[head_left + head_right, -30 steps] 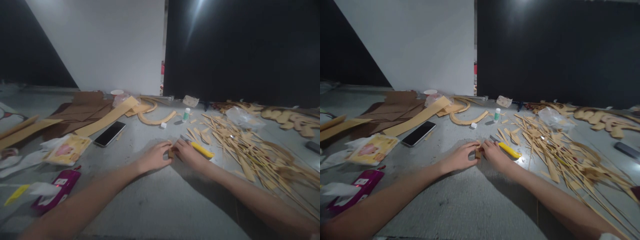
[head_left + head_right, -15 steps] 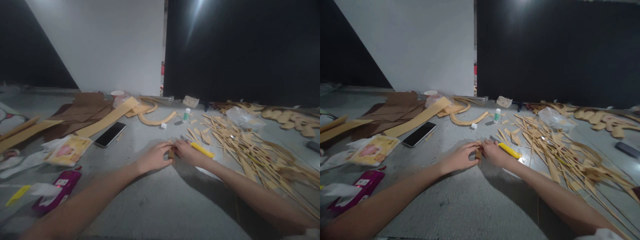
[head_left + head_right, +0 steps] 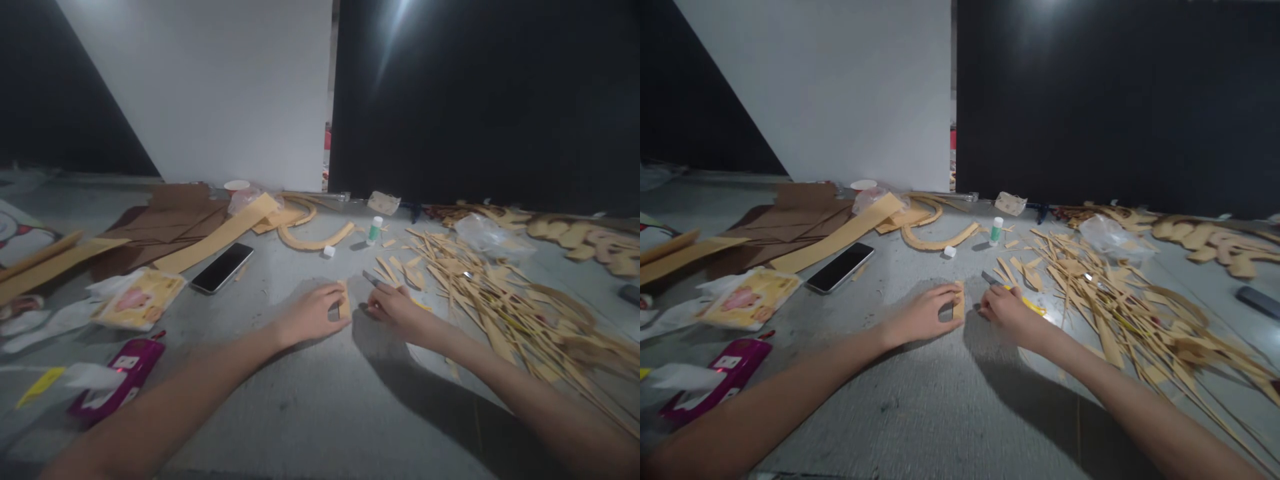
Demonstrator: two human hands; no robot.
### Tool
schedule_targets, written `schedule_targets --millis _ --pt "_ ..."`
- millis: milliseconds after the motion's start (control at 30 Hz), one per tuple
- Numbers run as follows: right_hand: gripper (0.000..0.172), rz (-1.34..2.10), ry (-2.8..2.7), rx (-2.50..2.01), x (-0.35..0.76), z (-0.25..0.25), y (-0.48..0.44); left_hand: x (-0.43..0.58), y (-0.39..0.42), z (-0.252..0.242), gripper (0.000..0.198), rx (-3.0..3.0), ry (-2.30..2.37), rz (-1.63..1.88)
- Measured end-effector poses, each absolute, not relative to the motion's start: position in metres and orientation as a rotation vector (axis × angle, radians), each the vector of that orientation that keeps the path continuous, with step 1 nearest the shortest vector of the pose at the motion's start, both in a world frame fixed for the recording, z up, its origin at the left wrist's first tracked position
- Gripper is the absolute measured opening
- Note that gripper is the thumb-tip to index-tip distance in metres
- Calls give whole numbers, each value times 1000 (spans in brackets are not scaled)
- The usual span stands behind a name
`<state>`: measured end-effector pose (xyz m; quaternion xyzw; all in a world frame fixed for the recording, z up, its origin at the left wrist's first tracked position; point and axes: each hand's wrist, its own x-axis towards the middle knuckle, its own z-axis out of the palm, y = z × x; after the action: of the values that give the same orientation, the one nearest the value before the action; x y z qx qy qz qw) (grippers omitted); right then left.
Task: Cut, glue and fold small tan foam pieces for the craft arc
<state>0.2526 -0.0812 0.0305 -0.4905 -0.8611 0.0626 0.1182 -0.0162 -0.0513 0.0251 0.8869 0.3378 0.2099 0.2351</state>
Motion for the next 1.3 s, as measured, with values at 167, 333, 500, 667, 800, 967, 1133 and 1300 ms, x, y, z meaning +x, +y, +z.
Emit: schedule_targets --millis 167,333,500,667,800,967,1133,1300 --pt "20 -373 -2454 -1551 265 35 -76 -17 -52 22 46 2411 981 569" --pt "20 -319 -2514 -1407 246 33 -78 -18 -52 18 61 2409 1011 592" --pt "57 -98 -2646 -1156 228 32 -86 -16 -52 21 69 2453 1069 582" --pt "69 -14 -2681 -1148 226 28 -98 -17 -51 23 67 2554 1071 532" --pt "64 -69 -2649 -1175 230 29 -101 -19 -50 24 69 2630 1029 524" --pt "35 21 -2653 -1000 224 42 -100 -19 -50 26 54 2649 963 610" --pt "42 17 -2660 -952 211 45 -96 -22 -47 29 43 2615 930 655" --pt "14 -81 -2688 -917 203 44 -90 -26 -42 22 45 2624 900 665"
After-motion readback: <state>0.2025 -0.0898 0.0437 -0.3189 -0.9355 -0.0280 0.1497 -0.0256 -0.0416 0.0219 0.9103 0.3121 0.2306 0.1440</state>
